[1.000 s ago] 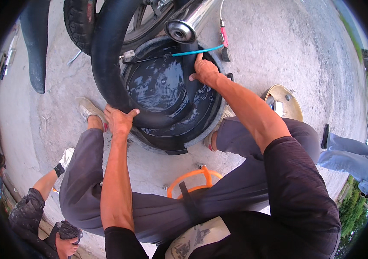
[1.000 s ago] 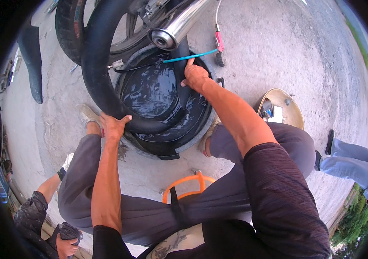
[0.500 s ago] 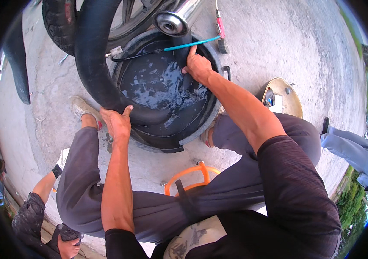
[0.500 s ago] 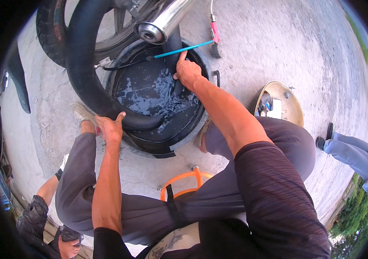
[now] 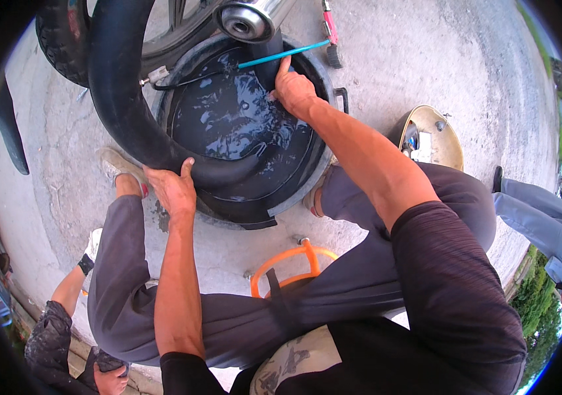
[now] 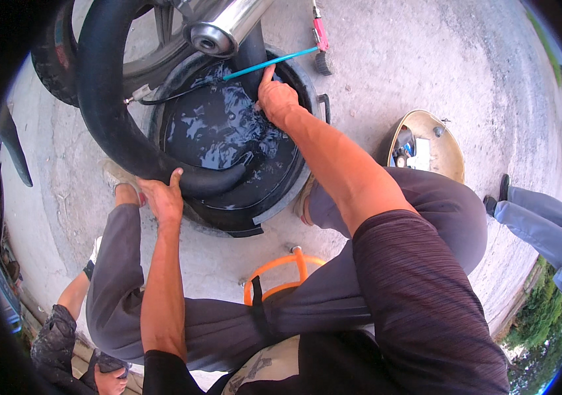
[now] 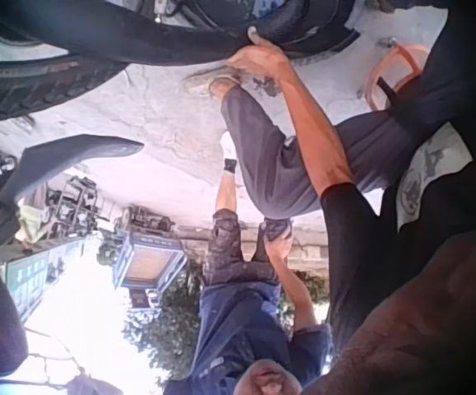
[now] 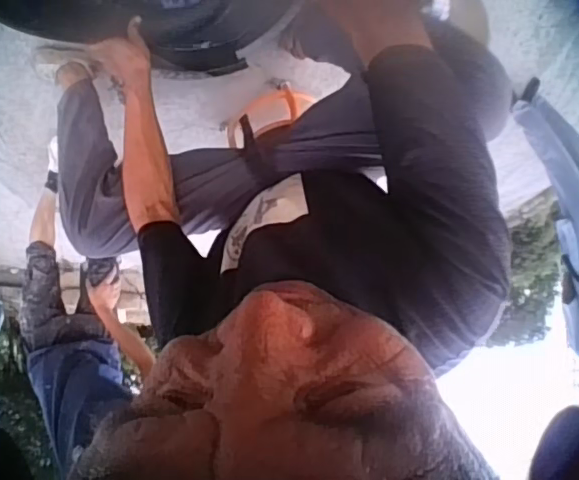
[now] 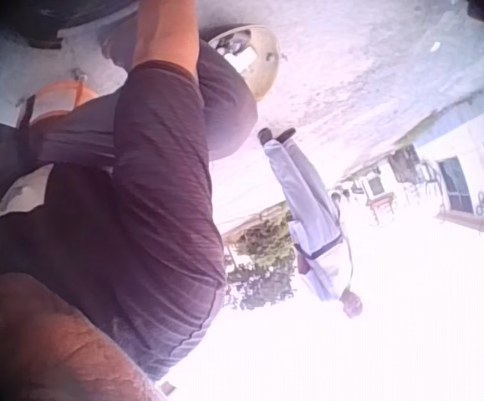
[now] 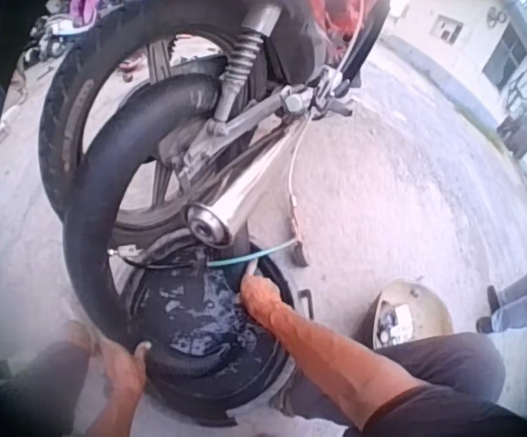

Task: The person rubs a motorcycle tire tube with a rasp to roughen the surface near a puncture after checking it for leaks in a basin of water.

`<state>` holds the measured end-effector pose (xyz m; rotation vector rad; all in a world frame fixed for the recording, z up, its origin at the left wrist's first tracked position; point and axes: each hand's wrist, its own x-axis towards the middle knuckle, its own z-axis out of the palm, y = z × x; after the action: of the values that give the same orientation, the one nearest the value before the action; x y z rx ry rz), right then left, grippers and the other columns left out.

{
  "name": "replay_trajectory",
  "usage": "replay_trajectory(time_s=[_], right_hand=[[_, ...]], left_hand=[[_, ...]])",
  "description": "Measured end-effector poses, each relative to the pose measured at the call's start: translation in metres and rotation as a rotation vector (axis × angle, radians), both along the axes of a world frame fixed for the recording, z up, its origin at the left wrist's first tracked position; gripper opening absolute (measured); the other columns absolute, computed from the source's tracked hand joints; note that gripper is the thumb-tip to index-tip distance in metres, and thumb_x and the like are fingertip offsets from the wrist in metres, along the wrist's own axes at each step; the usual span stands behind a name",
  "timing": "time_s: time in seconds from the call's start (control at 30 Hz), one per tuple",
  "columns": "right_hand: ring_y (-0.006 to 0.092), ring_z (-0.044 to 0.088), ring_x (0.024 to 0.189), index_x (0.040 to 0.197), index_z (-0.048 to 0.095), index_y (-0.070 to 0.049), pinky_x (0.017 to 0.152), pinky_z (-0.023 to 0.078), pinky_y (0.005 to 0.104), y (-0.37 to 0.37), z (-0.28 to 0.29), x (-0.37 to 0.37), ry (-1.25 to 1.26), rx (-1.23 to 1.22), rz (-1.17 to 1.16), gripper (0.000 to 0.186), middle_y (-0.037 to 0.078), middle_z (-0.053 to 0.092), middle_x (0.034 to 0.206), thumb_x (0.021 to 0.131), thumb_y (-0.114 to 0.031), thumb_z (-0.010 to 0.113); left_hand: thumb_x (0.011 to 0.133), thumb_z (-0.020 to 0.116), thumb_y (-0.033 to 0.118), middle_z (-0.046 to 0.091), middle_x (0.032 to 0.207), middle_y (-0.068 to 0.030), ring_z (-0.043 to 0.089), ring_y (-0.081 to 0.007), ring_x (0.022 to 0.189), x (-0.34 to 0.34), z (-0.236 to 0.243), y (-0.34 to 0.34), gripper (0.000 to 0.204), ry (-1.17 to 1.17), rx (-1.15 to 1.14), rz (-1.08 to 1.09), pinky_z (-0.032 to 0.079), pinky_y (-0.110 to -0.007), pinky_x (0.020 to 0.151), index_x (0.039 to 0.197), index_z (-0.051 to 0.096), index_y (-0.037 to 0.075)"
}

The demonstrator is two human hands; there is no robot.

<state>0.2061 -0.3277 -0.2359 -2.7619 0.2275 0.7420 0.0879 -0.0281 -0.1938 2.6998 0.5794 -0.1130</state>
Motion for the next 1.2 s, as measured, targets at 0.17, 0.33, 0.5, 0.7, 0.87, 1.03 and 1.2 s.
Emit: replay_trajectory(time_s=[0.17, 0.33, 0.5, 0.7, 0.87, 1.03, 1.2], right_hand=[[0.0386, 0.071, 0.108, 0.159, -0.004, 0.013, 0.096, 0.055, 0.0426, 0.002, -0.001, 0.001, 0.017, -0.003, -0.003, 0.12, 0.024, 0.074, 0.112, 0.087, -0.032, 0.081], [0.0383, 0.071, 0.108, 0.159, -0.004, 0.013, 0.096, 0.054, 0.0426, 0.002, 0.001, 0.0, -0.002, 0.023, -0.012, 0.119, 0.024, 0.074, 0.111, 0.087, -0.03, 0.081], [0.0379, 0.071, 0.11, 0.16, -0.004, 0.011, 0.098, 0.054, 0.042, -0.002, -0.001, 0.001, 0.011, 0.039, -0.035, 0.117, 0.024, 0.074, 0.114, 0.088, -0.028, 0.08], [0.0378, 0.07, 0.111, 0.16, 0.0, 0.011, 0.098, 0.054, 0.042, 0.0, -0.002, -0.001, -0.01, -0.004, 0.014, 0.117, 0.022, 0.074, 0.115, 0.088, -0.033, 0.081], [0.0385, 0.07, 0.11, 0.16, 0.0, 0.012, 0.098, 0.053, 0.0426, -0.003, -0.007, 0.0, -0.015, 0.014, -0.01, 0.119, 0.023, 0.074, 0.115, 0.087, -0.033, 0.082], [0.0393, 0.071, 0.108, 0.159, 0.0, 0.012, 0.095, 0.054, 0.0438, -0.001, -0.004, -0.001, -0.043, 0.029, -0.004, 0.12, 0.026, 0.073, 0.112, 0.085, -0.033, 0.083], [0.0397, 0.071, 0.107, 0.159, 0.002, 0.012, 0.095, 0.054, 0.045, -0.001, -0.003, -0.005, -0.046, 0.037, -0.006, 0.119, 0.026, 0.074, 0.11, 0.086, -0.034, 0.083]], left_hand=[[0.08, 0.089, 0.036, 0.041, 0.146, -0.0375, 0.044, -0.0494, 0.137, -0.004, -0.011, 0.007, 0.111, -0.061, 0.012, -0.047, 0.039, -0.053, 0.113, 0.148, 0.019, -0.015], [0.08, 0.089, 0.037, 0.037, 0.15, -0.0384, 0.042, -0.0493, 0.14, -0.006, -0.01, 0.006, 0.114, -0.057, 0.017, -0.058, 0.037, -0.052, 0.116, 0.15, 0.016, -0.016], [0.081, 0.088, 0.039, 0.034, 0.152, -0.0383, 0.039, -0.0499, 0.142, -0.008, -0.002, 0.001, 0.118, -0.07, 0.09, -0.085, 0.034, -0.053, 0.118, 0.152, 0.013, -0.017], [0.081, 0.087, 0.04, 0.026, 0.158, -0.0406, 0.034, -0.0507, 0.147, -0.022, -0.018, 0.002, 0.124, -0.254, 0.271, -0.169, 0.031, -0.053, 0.121, 0.155, 0.006, -0.017], [0.083, 0.085, 0.041, 0.026, 0.157, -0.0423, 0.035, -0.051, 0.146, -0.02, -0.017, 0.0, 0.124, -0.213, 0.224, -0.14, 0.031, -0.053, 0.121, 0.154, 0.003, -0.018], [0.083, 0.086, 0.04, 0.029, 0.155, -0.0433, 0.039, -0.0512, 0.143, -0.021, -0.019, 0.001, 0.127, -0.228, 0.208, -0.133, 0.034, -0.052, 0.119, 0.155, -0.001, -0.017], [0.083, 0.085, 0.04, 0.029, 0.155, -0.0434, 0.04, -0.0511, 0.143, -0.022, -0.022, 0.002, 0.126, -0.214, 0.199, -0.126, 0.035, -0.051, 0.119, 0.154, 0.0, -0.019]])
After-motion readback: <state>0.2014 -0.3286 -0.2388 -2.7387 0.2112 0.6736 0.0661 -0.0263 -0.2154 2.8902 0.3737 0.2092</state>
